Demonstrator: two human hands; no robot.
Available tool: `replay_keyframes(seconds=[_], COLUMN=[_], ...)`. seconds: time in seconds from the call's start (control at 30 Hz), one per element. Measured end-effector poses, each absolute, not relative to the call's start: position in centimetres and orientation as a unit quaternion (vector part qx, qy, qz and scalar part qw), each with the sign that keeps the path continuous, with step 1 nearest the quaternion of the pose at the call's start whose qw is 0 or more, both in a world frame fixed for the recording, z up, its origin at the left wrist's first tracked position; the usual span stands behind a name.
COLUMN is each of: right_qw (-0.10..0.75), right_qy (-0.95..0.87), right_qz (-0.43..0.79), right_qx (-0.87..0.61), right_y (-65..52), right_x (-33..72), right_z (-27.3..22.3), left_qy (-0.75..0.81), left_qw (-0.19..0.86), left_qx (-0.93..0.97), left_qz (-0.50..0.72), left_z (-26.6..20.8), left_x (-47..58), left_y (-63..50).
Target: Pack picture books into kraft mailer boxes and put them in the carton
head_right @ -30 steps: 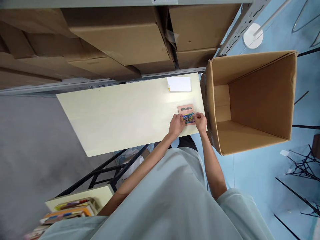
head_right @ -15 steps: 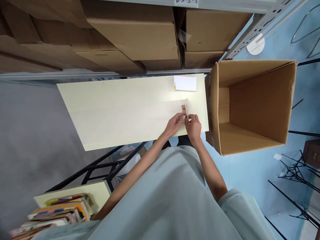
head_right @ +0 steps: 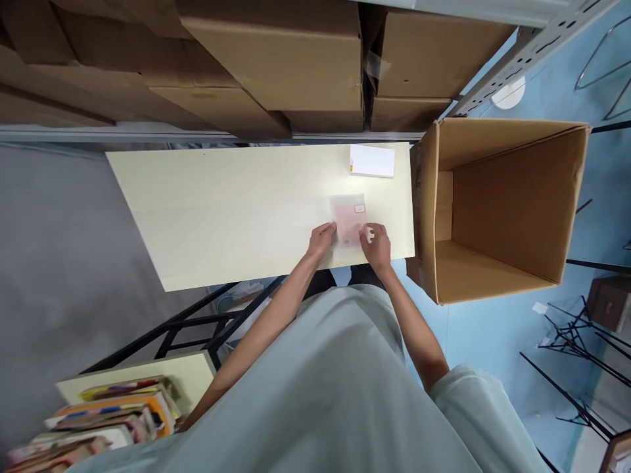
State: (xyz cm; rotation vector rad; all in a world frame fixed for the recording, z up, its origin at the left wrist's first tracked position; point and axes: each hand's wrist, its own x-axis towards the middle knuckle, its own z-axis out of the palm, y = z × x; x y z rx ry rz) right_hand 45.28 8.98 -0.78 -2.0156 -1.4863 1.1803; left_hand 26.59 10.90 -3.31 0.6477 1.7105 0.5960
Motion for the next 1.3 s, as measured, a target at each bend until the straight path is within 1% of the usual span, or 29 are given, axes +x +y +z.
replay_keyframes(seconds=[0.1, 0.2, 0.37, 0.47, 0.6, 0.7, 0.87, 1.0, 1.17, 1.3], right_qw=[0.141, 0.124, 0.116, 0.129, 0.138, 0.141, 0.169, 0.170, 0.167, 0.160], right_qy=[-0.513, -0.515, -0.483, -0.473, -0.469, -0.468, -0.431, -0.418, -0.475, -0.541], right_qz=[0.417, 0.417, 0.406, 0.404, 0.400, 0.407, 0.432, 0.443, 0.433, 0.412], right_qx=[-0.737, -0.739, -0.767, -0.772, -0.775, -0.772, -0.774, -0.775, -0.748, -0.715], right_y=[9.9, 10.4, 11.1, 11.5, 11.5, 11.3, 11.3, 11.5, 10.7, 9.6], right_x=[45.9, 45.5, 44.9, 44.8, 44.6, 44.5, 44.4, 44.1, 42.9, 40.6], right_z=[-2.4, -3.4, -4.1, -4.2, -4.1, -3.9, -4.0, -3.6, -0.8, 1.5], left_qy=[0.760, 0.799, 0.830, 0.842, 0.812, 0.770, 0.783, 0.765, 0.715, 0.709], left_qw=[0.538, 0.486, 0.432, 0.398, 0.349, 0.374, 0.406, 0.464, 0.537, 0.527], left_qx=[0.290, 0.300, 0.306, 0.315, 0.415, 0.469, 0.423, 0.397, 0.385, 0.415], left_qz=[0.220, 0.188, 0.174, 0.183, 0.219, 0.218, 0.207, 0.202, 0.229, 0.219], left_z=[-3.8, -3.7, -3.4, -3.3, -3.5, -3.8, -4.3, -4.9, -5.3, -5.2], left_x=[26.3, 26.4, 27.3, 28.1, 28.4, 28.3, 28.1, 27.3, 26.1, 25.2], left_y=[11.1, 11.3, 11.2, 10.8, 10.2, 10.0, 10.2, 10.8, 11.7, 11.9])
